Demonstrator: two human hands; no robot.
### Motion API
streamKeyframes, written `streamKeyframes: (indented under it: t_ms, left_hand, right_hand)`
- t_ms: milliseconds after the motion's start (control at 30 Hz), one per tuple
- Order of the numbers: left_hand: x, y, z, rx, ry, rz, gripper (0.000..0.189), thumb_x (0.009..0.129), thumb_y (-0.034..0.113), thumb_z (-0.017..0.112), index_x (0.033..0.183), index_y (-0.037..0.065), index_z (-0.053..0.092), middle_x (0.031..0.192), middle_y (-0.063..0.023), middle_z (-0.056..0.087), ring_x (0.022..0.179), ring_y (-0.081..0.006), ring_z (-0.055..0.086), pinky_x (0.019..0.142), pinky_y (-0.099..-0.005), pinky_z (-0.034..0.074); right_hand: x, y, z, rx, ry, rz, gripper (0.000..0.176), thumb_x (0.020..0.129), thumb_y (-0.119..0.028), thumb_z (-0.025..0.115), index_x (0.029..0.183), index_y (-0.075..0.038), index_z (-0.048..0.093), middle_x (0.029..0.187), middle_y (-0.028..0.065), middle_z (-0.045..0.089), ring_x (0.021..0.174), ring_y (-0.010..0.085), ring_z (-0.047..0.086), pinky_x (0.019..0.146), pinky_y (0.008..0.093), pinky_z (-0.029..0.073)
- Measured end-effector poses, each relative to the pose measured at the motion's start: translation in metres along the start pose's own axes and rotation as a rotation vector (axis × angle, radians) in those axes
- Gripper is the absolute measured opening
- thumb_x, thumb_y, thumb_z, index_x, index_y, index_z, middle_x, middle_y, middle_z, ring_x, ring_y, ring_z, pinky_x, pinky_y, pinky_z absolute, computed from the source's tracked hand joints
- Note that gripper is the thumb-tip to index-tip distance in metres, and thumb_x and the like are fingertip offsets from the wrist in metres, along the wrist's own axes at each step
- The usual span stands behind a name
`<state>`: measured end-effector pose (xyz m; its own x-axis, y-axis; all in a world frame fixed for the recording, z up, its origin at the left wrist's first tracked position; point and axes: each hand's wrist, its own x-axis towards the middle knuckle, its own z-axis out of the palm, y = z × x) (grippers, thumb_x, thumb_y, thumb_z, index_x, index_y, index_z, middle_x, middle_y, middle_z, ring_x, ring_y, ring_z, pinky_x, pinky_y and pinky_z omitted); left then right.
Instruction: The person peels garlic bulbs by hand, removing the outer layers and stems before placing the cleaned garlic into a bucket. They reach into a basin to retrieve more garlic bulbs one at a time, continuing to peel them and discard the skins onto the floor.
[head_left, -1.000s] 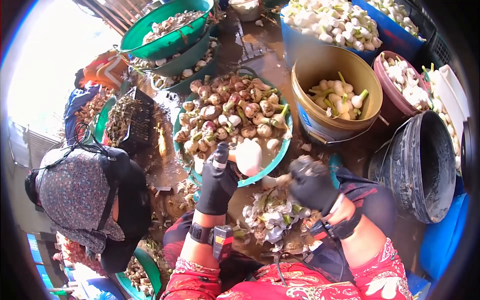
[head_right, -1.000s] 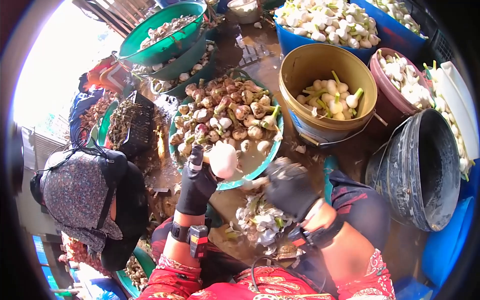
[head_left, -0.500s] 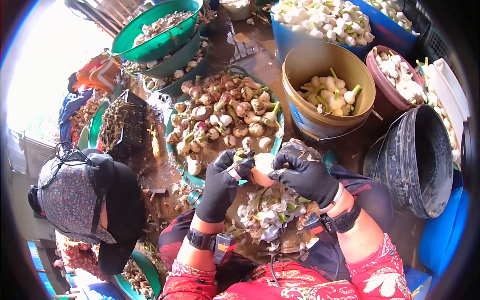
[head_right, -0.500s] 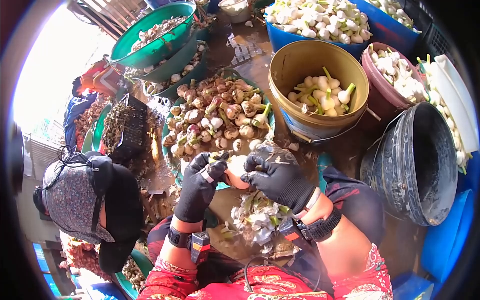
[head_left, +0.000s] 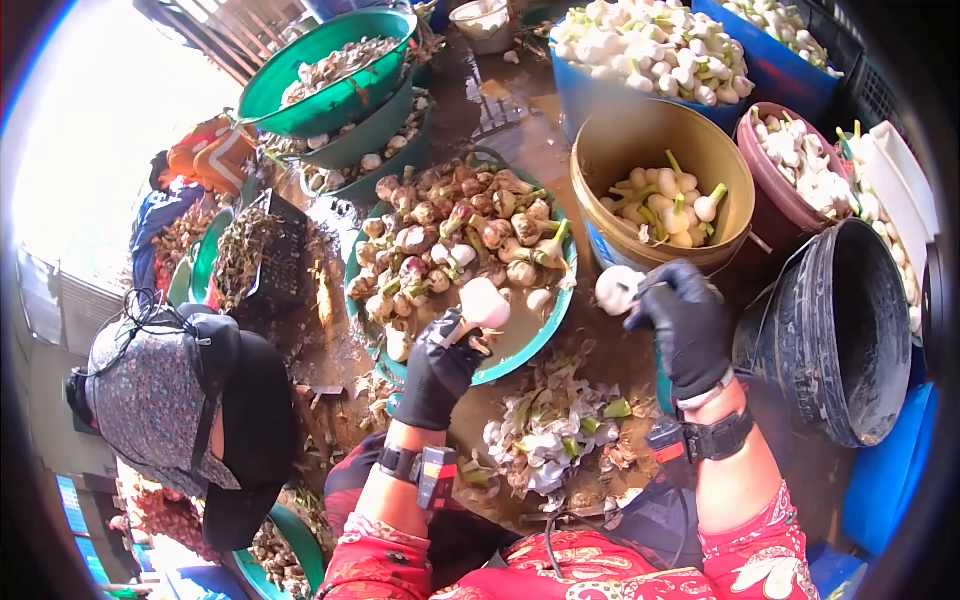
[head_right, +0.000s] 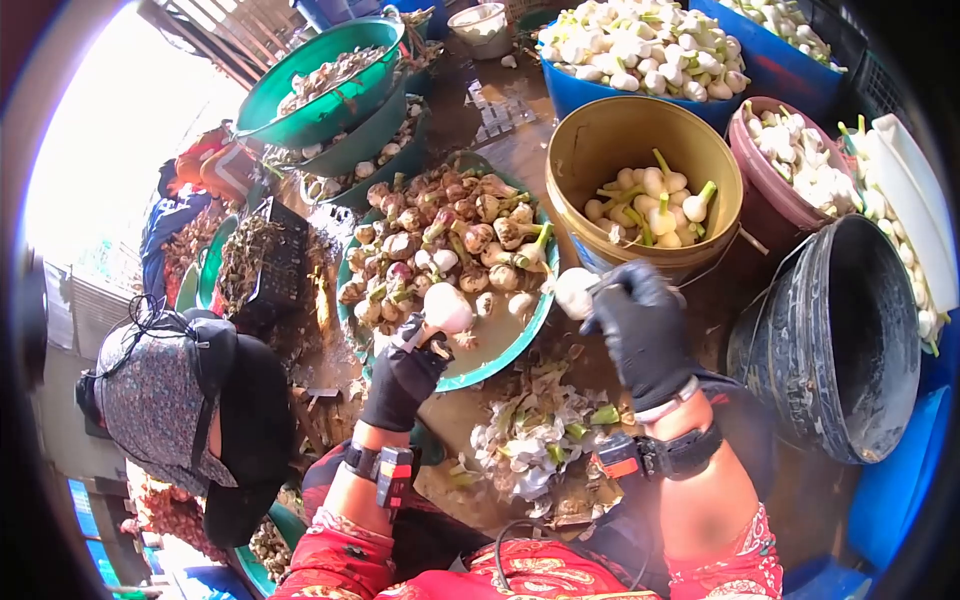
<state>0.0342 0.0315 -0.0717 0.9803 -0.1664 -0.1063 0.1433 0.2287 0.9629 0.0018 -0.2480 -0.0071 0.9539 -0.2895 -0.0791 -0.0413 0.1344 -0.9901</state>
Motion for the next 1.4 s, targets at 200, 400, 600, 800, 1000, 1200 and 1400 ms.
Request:
streamKeyframes:
  t_ms: [200, 400, 600, 800, 1000, 1200, 1400]
  left_hand:
    - [0.043, 0.107, 0.096, -0.297, -0.210, 0.107, 0.028, 0.095, 0.017, 0.046, 0.118, 0.001, 0.053, 0.111, -0.0115, 0.061, 0.096, -0.0231, 0.062, 0.084, -0.0366, 0.052]
    - [0.069, -0.029, -0.004, 1.027, -0.127, -0.169, 0.028, 0.089, 0.013, 0.057, 0.112, -0.003, 0.060, 0.103, -0.0137, 0.066, 0.095, -0.0244, 0.063, 0.085, -0.0319, 0.048]
    - [0.071, -0.175, -0.074, 1.199, 0.118, -0.034, 0.052, 0.078, 0.024, 0.068, 0.117, -0.005, 0.052, 0.110, -0.0225, 0.062, 0.099, -0.0354, 0.061, 0.086, -0.0383, 0.047]
    - [0.069, -0.156, -0.040, 0.248, 0.084, -0.551, 0.026, 0.079, 0.009, 0.069, 0.101, 0.000, 0.058, 0.089, -0.0068, 0.064, 0.078, -0.0160, 0.059, 0.071, -0.0302, 0.050]
    - [0.078, -0.189, -0.049, 0.606, 0.068, -0.304, 0.021, 0.080, 0.015, 0.069, 0.096, 0.002, 0.065, 0.086, -0.0055, 0.068, 0.077, -0.0171, 0.062, 0.073, -0.0294, 0.049]
    - [0.042, -0.048, 0.004, 0.006, -0.021, -0.410, 0.028, 0.087, 0.027, 0.066, 0.097, 0.002, 0.060, 0.079, -0.0024, 0.060, 0.066, -0.0101, 0.055, 0.062, -0.0246, 0.047]
    - [-0.012, 0.038, 0.043, 0.274, -0.119, -0.205, 0.030, 0.091, 0.030, 0.060, 0.088, 0.000, 0.058, 0.073, -0.0004, 0.055, 0.066, -0.0102, 0.054, 0.063, -0.0256, 0.047]
  right_hand:
    - [-0.010, 0.038, 0.010, -0.686, -0.654, -0.106, 0.019, 0.076, -0.016, 0.058, 0.090, -0.005, 0.064, 0.084, 0.0179, 0.064, 0.082, 0.0330, 0.063, 0.076, 0.0368, 0.049]
    - [-0.003, 0.006, 0.001, -0.566, -0.431, 0.097, 0.021, 0.078, -0.023, 0.060, 0.087, -0.004, 0.063, 0.082, 0.0177, 0.063, 0.078, 0.0332, 0.062, 0.070, 0.0430, 0.047]
    - [-0.004, 0.002, 0.009, -0.673, -0.333, -0.187, 0.015, 0.078, -0.019, 0.059, 0.087, -0.006, 0.061, 0.082, 0.0152, 0.060, 0.080, 0.0342, 0.058, 0.071, 0.0435, 0.046]
    - [0.000, 0.008, 0.012, -0.680, -0.301, -0.166, 0.014, 0.078, -0.018, 0.061, 0.086, -0.006, 0.061, 0.082, 0.0147, 0.060, 0.082, 0.0336, 0.057, 0.072, 0.0427, 0.046]
    - [-0.001, 0.014, 0.020, -0.623, -0.344, -0.113, 0.016, 0.077, -0.018, 0.062, 0.088, -0.005, 0.060, 0.083, 0.0154, 0.060, 0.083, 0.0342, 0.058, 0.072, 0.0429, 0.046]
    - [-0.002, 0.037, 0.030, -0.454, -0.413, 0.033, 0.044, 0.074, -0.024, 0.068, 0.112, -0.004, 0.058, 0.104, 0.0193, 0.063, 0.101, 0.0334, 0.059, 0.087, 0.0401, 0.046]
    - [-0.017, 0.045, 0.058, -0.379, -0.480, -0.381, 0.065, 0.072, -0.015, 0.076, 0.129, -0.003, 0.048, 0.127, 0.0152, 0.054, 0.111, 0.0247, 0.056, 0.096, 0.0342, 0.044]
